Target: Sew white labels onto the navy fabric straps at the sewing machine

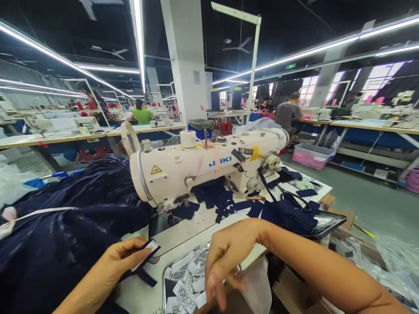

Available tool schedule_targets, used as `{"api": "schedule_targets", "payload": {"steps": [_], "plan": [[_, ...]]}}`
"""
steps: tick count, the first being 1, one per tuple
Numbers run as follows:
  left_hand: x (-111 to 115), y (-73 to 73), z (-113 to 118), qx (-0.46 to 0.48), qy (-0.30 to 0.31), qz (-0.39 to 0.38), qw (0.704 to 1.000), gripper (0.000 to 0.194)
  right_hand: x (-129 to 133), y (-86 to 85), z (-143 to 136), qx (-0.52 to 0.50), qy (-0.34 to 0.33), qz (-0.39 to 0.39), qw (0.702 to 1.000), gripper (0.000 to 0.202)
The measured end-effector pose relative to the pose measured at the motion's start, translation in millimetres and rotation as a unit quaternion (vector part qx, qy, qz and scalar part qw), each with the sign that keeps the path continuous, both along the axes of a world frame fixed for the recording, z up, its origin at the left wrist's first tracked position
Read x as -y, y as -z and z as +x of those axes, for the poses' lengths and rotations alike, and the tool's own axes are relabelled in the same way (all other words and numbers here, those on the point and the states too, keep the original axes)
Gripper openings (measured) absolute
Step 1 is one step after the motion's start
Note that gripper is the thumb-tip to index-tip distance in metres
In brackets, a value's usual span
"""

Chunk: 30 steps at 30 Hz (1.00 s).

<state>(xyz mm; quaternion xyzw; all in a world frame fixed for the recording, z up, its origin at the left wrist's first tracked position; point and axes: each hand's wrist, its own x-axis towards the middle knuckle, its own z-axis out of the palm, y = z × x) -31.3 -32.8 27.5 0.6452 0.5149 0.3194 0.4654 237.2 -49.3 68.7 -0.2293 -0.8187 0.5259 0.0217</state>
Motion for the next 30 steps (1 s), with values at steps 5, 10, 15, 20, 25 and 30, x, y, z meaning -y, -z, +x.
{"api": "schedule_targets", "payload": {"steps": [5, 10, 15, 20, 25, 30], "plan": [[-17.4, 2.0, 0.9, -0.330, 0.027, 0.485, 0.810, 0.027, -51.8, 22.3, 17.9, 0.165, 0.319, 0.406, 0.840, 0.013], [-36.8, 16.6, 31.0, -0.477, 0.117, 0.624, 0.608, 0.037, -96.1, 47.4, -13.9, 0.239, 0.391, 0.479, 0.749, 0.023], [-39.3, 32.1, 34.2, -0.503, 0.150, 0.584, 0.619, 0.030, -116.6, 58.4, -32.4, 0.261, 0.427, 0.472, 0.726, 0.035], [-34.8, 34.0, 24.1, -0.502, 0.149, 0.599, 0.606, 0.026, -115.8, 58.4, -21.3, 0.245, 0.434, 0.467, 0.730, 0.016], [-36.4, 36.7, 25.9, -0.497, 0.149, 0.615, 0.594, 0.024, -95.5, 61.2, -19.8, 0.110, 0.475, 0.278, 0.827, 0.020], [-34.4, 38.1, 25.8, -0.489, 0.145, 0.628, 0.589, 0.021, -75.8, 72.7, -25.9, 0.100, 0.418, 0.254, 0.866, 0.019]]}}
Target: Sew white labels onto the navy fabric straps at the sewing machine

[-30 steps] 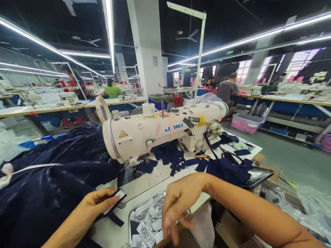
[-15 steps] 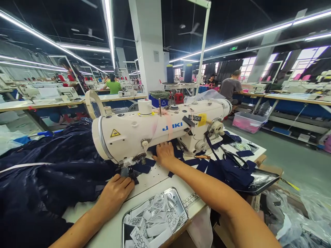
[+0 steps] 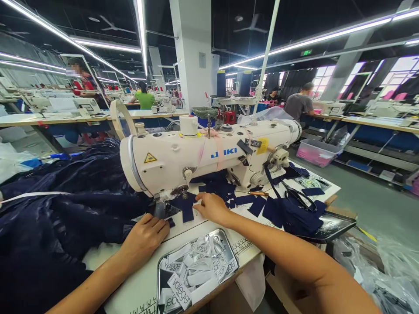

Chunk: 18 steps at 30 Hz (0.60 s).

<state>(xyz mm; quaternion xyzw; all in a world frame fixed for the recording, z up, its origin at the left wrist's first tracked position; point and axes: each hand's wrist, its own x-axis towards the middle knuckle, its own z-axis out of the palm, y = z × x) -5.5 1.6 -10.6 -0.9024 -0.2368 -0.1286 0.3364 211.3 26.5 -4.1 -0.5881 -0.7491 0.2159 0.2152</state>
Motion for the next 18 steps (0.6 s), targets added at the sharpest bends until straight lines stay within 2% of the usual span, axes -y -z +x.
{"api": "schedule_targets", "payload": {"steps": [2, 4, 6, 11, 15, 17, 18], "plan": [[1.7, -0.5, -1.5, -0.002, 0.001, 0.003, 1.000, 0.021, 4.4, 0.4, 3.2, 0.050, -0.079, 0.096, 0.991, 0.018], [3.1, -1.1, -3.0, -0.007, 0.000, 0.006, 1.000, 0.021, 6.0, 0.1, 6.6, 0.088, -0.187, 0.183, 0.961, 0.017], [4.1, -1.3, -3.8, -0.012, 0.000, 0.008, 1.000, 0.020, 5.0, 1.4, 7.5, 0.110, -0.269, 0.227, 0.930, 0.019], [5.4, -0.1, -4.2, -0.013, -0.002, 0.009, 1.000, 0.019, -3.0, 8.6, 0.4, 0.163, -0.322, 0.299, 0.883, 0.016], [5.1, 1.7, -3.9, -0.012, 0.005, 0.010, 1.000, 0.019, -3.6, 5.7, -5.8, 0.223, -0.352, 0.362, 0.834, 0.022], [4.7, 2.1, -3.8, -0.010, 0.007, 0.013, 1.000, 0.019, -1.9, 3.6, -11.4, 0.250, -0.350, 0.362, 0.827, 0.022], [4.7, 2.2, -4.0, -0.008, 0.009, 0.014, 1.000, 0.020, -1.0, 3.4, -15.3, 0.255, -0.342, 0.352, 0.833, 0.020]]}}
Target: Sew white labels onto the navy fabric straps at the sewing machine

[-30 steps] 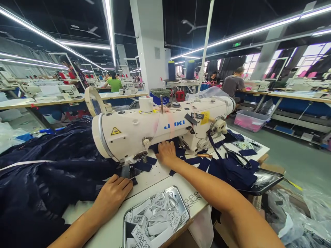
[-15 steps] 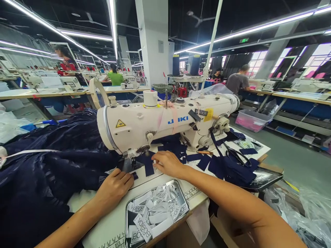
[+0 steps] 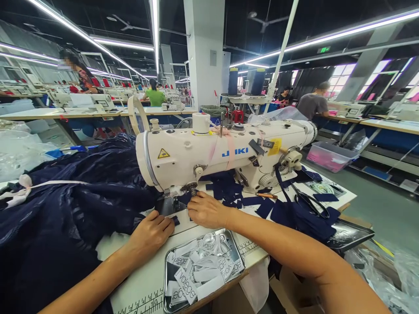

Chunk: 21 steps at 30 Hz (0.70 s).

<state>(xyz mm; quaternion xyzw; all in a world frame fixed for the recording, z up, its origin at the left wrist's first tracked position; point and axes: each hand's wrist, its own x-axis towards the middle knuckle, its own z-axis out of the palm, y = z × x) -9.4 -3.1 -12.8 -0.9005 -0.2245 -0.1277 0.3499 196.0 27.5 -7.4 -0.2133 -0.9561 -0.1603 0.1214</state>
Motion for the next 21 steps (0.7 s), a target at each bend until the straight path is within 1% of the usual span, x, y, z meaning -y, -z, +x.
{"api": "schedule_targets", "payload": {"steps": [2, 4, 6, 8, 11, 12, 14, 16, 21], "plan": [[0.8, 0.0, -0.9, 0.006, 0.003, 0.000, 1.000, 0.022, 1.1, 1.6, -9.8, -0.021, 0.043, -0.039, 0.998, 0.013], [2.4, 0.0, -2.8, 0.015, 0.005, 0.000, 1.000, 0.025, 1.1, 4.8, -21.0, -0.074, 0.099, -0.108, 0.986, 0.009], [4.2, 0.1, -5.1, 0.030, 0.005, 0.005, 1.000, 0.027, 0.3, 8.1, -31.4, -0.132, 0.148, -0.185, 0.963, 0.009], [5.5, 0.4, -7.2, 0.048, 0.003, 0.013, 0.999, 0.027, -0.7, 10.3, -39.2, -0.176, 0.181, -0.251, 0.935, 0.013], [5.9, 0.6, -8.2, 0.066, -0.001, 0.018, 0.998, 0.026, -1.8, 12.3, -44.4, -0.218, 0.209, -0.308, 0.902, 0.018], [5.8, 0.4, -8.0, 0.067, 0.000, 0.018, 0.998, 0.026, -2.0, 12.7, -44.6, -0.225, 0.211, -0.314, 0.898, 0.019], [5.5, -0.1, -7.4, 0.070, 0.008, 0.013, 0.997, 0.027, -2.3, 12.9, -43.2, -0.227, 0.204, -0.309, 0.901, 0.018], [5.0, -1.0, -7.1, 0.069, 0.022, -0.005, 0.997, 0.030, -2.2, 11.8, -41.1, -0.213, 0.191, -0.291, 0.913, 0.016], [1.6, -1.9, -7.7, 0.072, 0.048, -0.084, 0.993, 0.033, -0.3, 4.3, -39.3, -0.148, 0.176, -0.240, 0.943, 0.010]]}}
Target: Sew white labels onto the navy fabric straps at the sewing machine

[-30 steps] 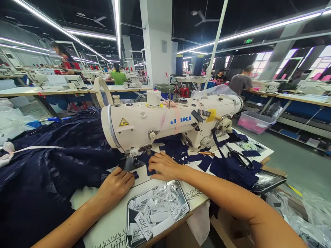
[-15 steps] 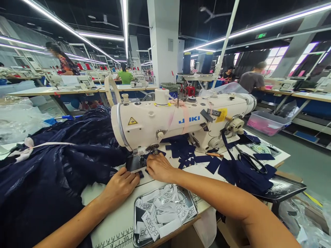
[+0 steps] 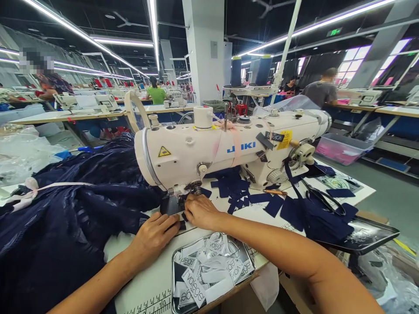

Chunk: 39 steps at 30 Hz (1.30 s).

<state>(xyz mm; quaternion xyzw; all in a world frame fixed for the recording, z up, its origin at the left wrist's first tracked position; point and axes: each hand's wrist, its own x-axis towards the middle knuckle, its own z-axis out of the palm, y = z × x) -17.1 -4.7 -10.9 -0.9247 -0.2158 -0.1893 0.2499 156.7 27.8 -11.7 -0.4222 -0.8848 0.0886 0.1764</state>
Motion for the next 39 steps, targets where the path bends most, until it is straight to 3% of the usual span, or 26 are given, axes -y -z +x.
{"api": "schedule_targets", "payload": {"steps": [6, 12, 17, 20, 26, 30, 35, 39], "plan": [[-5.6, 1.4, 2.0, 0.009, 0.011, -0.082, 0.997, 0.026, 0.1, -0.3, -5.9, 0.034, -0.016, 0.047, 0.998, 0.010], [-6.2, 3.1, 2.7, 0.039, -0.004, -0.118, 0.992, 0.018, -3.4, 8.7, -6.1, -0.028, 0.014, 0.000, 1.000, 0.013], [-4.4, 4.9, 2.8, 0.031, -0.006, -0.111, 0.993, 0.017, 8.1, 6.7, -3.4, 0.031, -0.037, 0.083, 0.995, 0.007], [-3.7, 4.4, 2.9, 0.024, -0.007, -0.105, 0.994, 0.018, 11.3, 2.4, -2.7, 0.073, -0.032, 0.093, 0.992, 0.009], [-4.9, 6.8, 3.5, 0.028, -0.005, -0.096, 0.995, 0.018, -2.4, 5.9, 5.4, -0.079, -0.036, -0.052, 0.995, 0.017], [-3.5, 8.8, 1.0, 0.040, -0.007, -0.078, 0.996, 0.019, -3.6, 14.7, 7.8, -0.132, -0.031, -0.033, 0.990, 0.018], [2.1, 4.1, -3.7, 0.087, -0.063, 0.002, 0.994, 0.020, -0.1, 19.2, 4.7, -0.164, -0.015, -0.037, 0.986, 0.018], [1.8, 3.4, -0.7, 0.070, -0.073, 0.043, 0.994, 0.021, 0.8, 19.3, 2.3, -0.189, 0.005, -0.048, 0.981, 0.019]]}}
